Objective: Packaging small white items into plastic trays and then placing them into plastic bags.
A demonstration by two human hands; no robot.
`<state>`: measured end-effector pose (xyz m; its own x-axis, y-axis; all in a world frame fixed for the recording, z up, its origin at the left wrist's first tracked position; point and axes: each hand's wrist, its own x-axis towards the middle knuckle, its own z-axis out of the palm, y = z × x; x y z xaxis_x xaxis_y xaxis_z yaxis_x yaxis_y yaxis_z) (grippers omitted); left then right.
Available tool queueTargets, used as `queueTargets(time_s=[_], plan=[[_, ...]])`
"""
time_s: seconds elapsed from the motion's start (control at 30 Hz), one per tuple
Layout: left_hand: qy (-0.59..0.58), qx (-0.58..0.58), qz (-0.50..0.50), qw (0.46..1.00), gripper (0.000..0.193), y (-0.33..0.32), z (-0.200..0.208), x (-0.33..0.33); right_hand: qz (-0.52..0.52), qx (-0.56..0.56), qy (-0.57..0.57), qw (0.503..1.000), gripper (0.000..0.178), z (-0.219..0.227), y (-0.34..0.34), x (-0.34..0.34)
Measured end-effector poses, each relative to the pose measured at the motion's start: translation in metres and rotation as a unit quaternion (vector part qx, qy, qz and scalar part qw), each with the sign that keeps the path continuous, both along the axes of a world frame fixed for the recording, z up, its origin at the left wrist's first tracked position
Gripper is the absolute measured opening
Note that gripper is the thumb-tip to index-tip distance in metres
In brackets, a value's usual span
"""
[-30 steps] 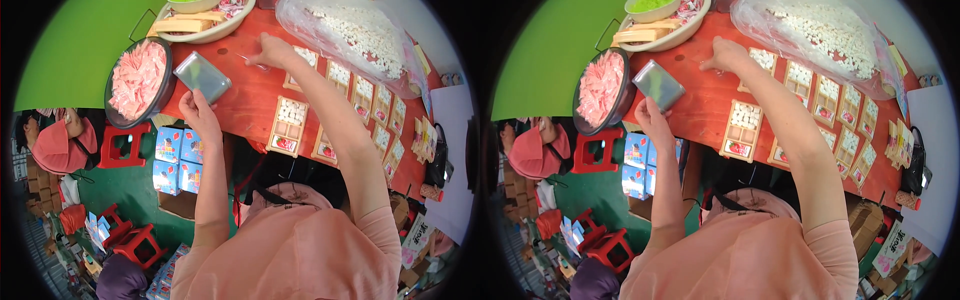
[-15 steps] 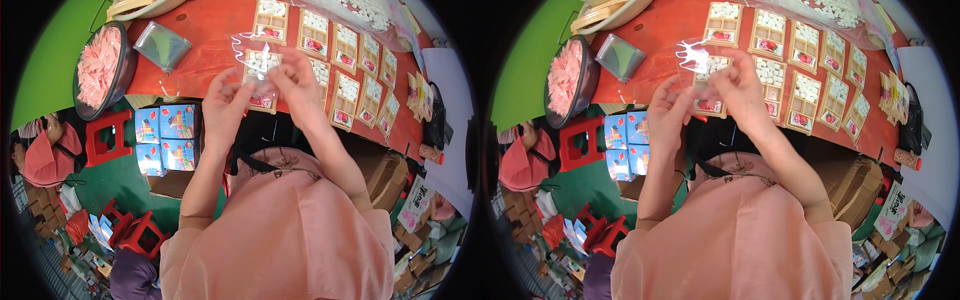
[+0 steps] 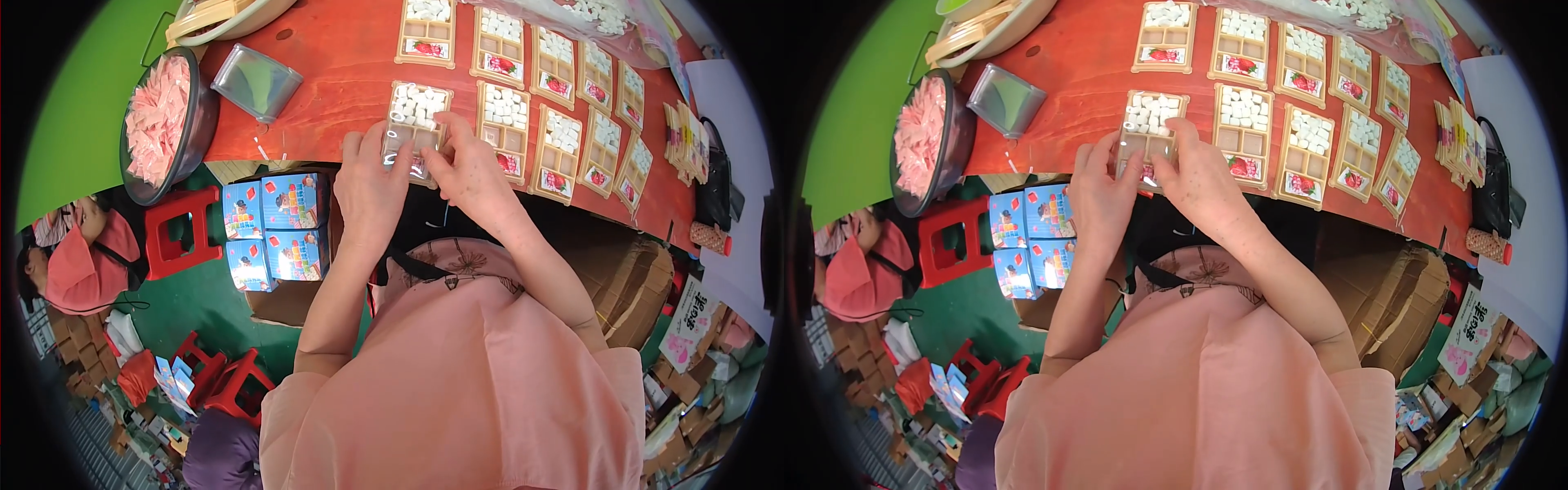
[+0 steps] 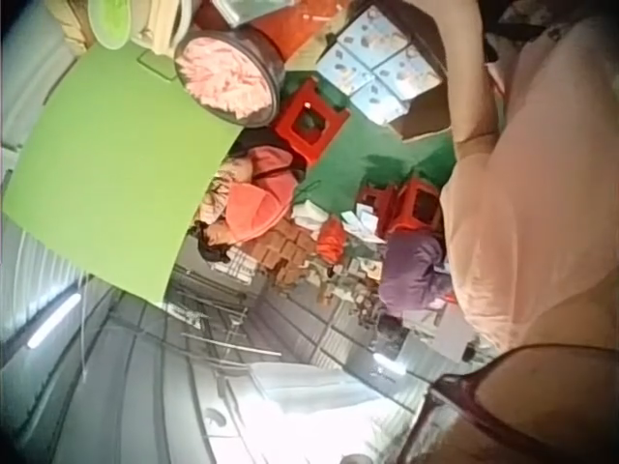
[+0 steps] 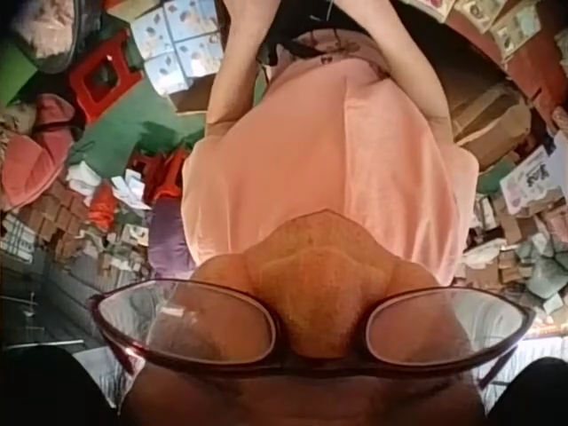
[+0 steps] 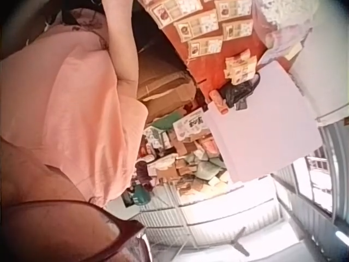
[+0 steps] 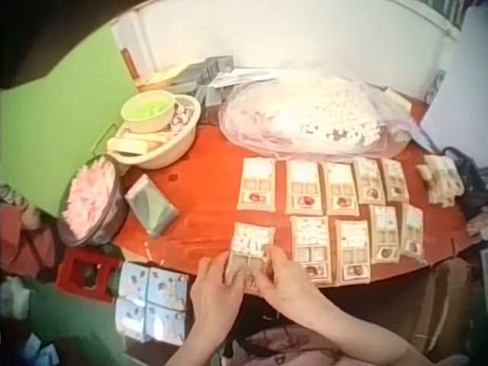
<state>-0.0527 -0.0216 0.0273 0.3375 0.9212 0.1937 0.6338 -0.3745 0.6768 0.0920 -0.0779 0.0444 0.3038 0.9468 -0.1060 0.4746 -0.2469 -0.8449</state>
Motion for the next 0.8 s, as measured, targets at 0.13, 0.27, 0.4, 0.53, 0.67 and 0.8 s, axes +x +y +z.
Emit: queueTargets(time_s=[0.13, 0.27, 0.4, 0.53, 0.67, 0.8], plan=[[0.113, 0.037, 0.035, 0.992, 0.037, -0.01, -0.001, 0.006, 0.042, -0.023, -0.151, 0.987, 0.037, 0.008, 0.002, -0.003], [0.072, 0.034, 0.061, 0.995, 0.032, -0.012, -0.007, 0.008, 0.083, -0.03, -0.345, 0.934, 0.042, 0.016, 0.021, -0.01], [0.018, 0.043, 0.047, 0.998, 0.024, -0.014, -0.009, 0.002, 0.111, 0.151, -0.331, 0.925, 0.042, -0.021, 0.048, -0.017], [-0.053, 0.046, 0.028, 0.997, 0.016, -0.005, -0.018, -0.014, 0.136, 0.121, -0.366, 0.912, 0.047, -0.033, 0.055, -0.023], [-0.084, 0.008, 0.176, 0.981, 0.023, 0.03, 0.012, -0.034, 0.173, 0.108, -0.39, 0.898, 0.047, -0.035, 0.071, -0.01], [-0.038, 0.162, 0.256, 0.952, 0.05, 0.091, 0.012, -0.044, 0.187, 0.122, -0.381, 0.897, 0.042, -0.028, 0.075, -0.008]])
